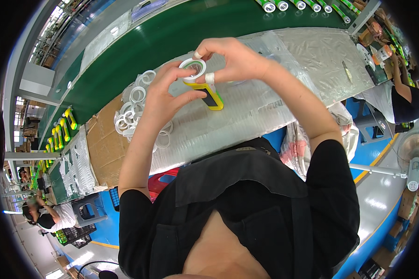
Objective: Manually attaching plastic rings to the front of flashlights on a factory assembly line.
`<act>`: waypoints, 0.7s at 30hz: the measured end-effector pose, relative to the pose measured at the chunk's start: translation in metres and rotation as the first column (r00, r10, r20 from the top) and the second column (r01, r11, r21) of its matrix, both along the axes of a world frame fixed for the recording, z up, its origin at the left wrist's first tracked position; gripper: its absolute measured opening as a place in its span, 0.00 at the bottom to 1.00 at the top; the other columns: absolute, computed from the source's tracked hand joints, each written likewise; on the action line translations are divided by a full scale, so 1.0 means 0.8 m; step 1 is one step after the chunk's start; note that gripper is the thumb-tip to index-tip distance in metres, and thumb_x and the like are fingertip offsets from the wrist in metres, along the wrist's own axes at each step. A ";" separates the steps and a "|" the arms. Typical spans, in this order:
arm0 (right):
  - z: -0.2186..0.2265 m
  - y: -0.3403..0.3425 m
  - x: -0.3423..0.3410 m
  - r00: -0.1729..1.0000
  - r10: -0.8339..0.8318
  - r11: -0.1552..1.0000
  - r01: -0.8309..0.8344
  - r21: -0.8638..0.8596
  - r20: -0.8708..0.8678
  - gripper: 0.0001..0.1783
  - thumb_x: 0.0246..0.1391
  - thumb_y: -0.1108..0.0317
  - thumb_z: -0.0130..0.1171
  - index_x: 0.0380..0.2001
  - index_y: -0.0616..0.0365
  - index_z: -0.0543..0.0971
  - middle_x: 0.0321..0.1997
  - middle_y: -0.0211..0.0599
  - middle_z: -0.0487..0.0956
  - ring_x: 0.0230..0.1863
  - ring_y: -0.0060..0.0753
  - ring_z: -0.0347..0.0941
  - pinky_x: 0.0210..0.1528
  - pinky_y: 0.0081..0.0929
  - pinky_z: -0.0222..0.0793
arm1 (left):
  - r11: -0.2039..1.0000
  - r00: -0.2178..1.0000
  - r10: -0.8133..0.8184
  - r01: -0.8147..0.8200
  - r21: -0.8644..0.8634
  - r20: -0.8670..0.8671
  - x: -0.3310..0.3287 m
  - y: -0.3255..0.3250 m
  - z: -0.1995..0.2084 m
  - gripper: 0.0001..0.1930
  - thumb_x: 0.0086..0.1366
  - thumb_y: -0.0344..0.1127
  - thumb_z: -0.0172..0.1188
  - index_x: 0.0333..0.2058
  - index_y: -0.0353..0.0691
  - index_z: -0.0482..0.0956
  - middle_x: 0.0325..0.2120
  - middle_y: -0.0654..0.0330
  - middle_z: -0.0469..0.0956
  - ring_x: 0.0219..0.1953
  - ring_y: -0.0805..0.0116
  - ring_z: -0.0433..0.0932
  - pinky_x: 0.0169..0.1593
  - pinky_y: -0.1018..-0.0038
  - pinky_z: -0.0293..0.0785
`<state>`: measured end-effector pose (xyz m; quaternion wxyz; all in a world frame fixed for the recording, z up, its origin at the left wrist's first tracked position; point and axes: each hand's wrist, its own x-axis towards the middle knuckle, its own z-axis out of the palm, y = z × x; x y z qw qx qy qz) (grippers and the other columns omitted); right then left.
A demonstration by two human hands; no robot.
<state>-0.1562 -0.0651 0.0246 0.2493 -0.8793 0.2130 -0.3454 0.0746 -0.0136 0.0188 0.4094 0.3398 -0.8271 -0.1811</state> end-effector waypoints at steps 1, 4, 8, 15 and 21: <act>0.012 -0.003 0.000 1.000 0.001 1.000 -0.001 0.003 -0.005 0.25 0.45 0.67 0.70 0.48 0.56 0.75 0.45 0.37 0.77 0.45 0.36 0.75 0.48 0.30 0.70 | 1.000 1.000 0.001 -0.001 0.003 -0.005 -0.004 0.000 -0.003 0.22 0.46 0.33 0.76 0.41 0.42 0.79 0.45 0.58 0.77 0.47 0.62 0.76 0.49 0.69 0.73; 0.051 -0.006 0.007 0.954 0.040 0.992 -0.073 -0.102 -0.297 0.20 0.42 0.68 0.67 0.40 0.59 0.75 0.31 0.35 0.73 0.34 0.37 0.71 0.37 0.33 0.69 | 0.990 1.000 -0.019 0.021 0.141 -0.013 -0.016 -0.001 -0.007 0.23 0.48 0.33 0.75 0.42 0.41 0.75 0.45 0.58 0.79 0.49 0.61 0.78 0.51 0.68 0.73; 0.088 -0.016 0.024 0.765 0.143 0.989 -0.138 0.057 -0.629 0.13 0.37 0.73 0.61 0.31 0.59 0.75 0.27 0.34 0.70 0.30 0.36 0.70 0.32 0.32 0.67 | 0.970 0.997 0.014 0.004 0.244 -0.073 -0.024 -0.002 -0.015 0.21 0.51 0.35 0.73 0.41 0.43 0.72 0.42 0.60 0.80 0.44 0.62 0.79 0.48 0.68 0.74; 0.091 -0.009 0.023 0.715 0.098 0.994 -0.110 0.027 -0.692 0.11 0.38 0.72 0.62 0.29 0.59 0.75 0.25 0.35 0.71 0.29 0.36 0.70 0.31 0.31 0.67 | 0.962 0.995 -0.006 0.034 0.272 -0.104 -0.029 -0.004 -0.016 0.20 0.52 0.34 0.73 0.40 0.41 0.72 0.42 0.59 0.81 0.45 0.64 0.80 0.52 0.69 0.74; 0.072 0.000 0.006 0.798 -0.011 1.000 -0.005 -0.024 -0.603 0.14 0.41 0.63 0.65 0.26 0.60 0.74 0.25 0.38 0.74 0.25 0.39 0.70 0.28 0.33 0.66 | 0.990 0.999 0.001 0.006 0.143 -0.050 -0.045 -0.011 -0.020 0.19 0.51 0.35 0.73 0.39 0.41 0.73 0.39 0.63 0.81 0.36 0.68 0.77 0.42 0.72 0.73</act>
